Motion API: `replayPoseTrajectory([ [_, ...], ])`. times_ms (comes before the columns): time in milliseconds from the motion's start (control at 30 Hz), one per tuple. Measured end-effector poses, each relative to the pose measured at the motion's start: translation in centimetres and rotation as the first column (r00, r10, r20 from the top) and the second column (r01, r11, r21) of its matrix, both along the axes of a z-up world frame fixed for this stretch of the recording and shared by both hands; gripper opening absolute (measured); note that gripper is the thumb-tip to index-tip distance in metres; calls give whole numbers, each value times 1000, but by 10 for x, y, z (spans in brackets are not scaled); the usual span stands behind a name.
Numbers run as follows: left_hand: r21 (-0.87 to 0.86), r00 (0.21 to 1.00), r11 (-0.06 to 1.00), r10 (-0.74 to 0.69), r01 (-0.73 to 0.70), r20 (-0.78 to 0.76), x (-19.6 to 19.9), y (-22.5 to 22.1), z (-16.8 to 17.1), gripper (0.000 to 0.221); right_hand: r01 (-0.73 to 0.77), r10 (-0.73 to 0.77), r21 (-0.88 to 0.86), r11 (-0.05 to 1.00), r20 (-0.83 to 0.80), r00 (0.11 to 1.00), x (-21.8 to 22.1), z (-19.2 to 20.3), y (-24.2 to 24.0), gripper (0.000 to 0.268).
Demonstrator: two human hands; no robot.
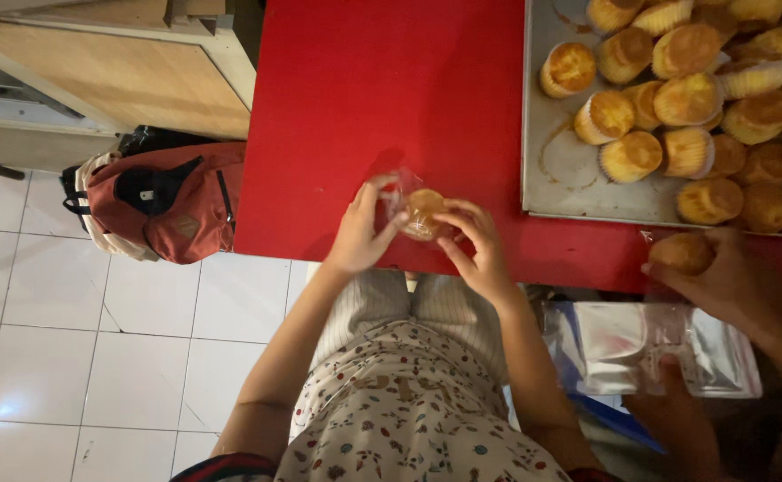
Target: The person picks up muffins from a metal tray and places them into individual plastic bags, then seals the bags by hand.
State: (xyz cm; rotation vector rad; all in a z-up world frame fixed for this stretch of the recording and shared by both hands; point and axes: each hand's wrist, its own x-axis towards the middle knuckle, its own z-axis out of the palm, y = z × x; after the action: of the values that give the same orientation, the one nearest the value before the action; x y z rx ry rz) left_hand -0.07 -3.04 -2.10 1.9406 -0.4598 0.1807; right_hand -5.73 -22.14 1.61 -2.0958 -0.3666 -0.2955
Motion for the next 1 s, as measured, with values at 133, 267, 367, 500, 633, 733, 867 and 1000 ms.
replayPoseTrajectory([
  [133,-73,974,983,-175,166,-145,9,10,4,63,13,-10,-75,997,42,999,9,-18,-5,25],
  [267,50,940,986,-137,161,-314,14,10,23,68,40,-20,-216,976,93,995,15,-18,-2,25],
  [367,74,921,976,-167,204,-351,17,12,24,68,20,-5,-207,978,76,997,14,-22,-6,28],
  [500,83,917,974,-165,209,-363,19,13,23,65,32,0,-274,961,118,993,7,0,-3,37],
  [633,162,933,971,-113,177,-340,18,12,27,61,-60,184,-413,909,267,946,9,5,4,45],
  [733,341,989,932,-88,123,-116,16,11,29,51,-98,198,-386,917,227,954,10,-3,8,48],
  [867,613,889,789,-315,51,332,13,21,21,40,45,90,-400,915,314,945,22,-20,0,39],
  [1000,669,819,743,-394,17,417,21,16,16,48,141,15,-413,900,353,936,28,-34,-4,39],
])
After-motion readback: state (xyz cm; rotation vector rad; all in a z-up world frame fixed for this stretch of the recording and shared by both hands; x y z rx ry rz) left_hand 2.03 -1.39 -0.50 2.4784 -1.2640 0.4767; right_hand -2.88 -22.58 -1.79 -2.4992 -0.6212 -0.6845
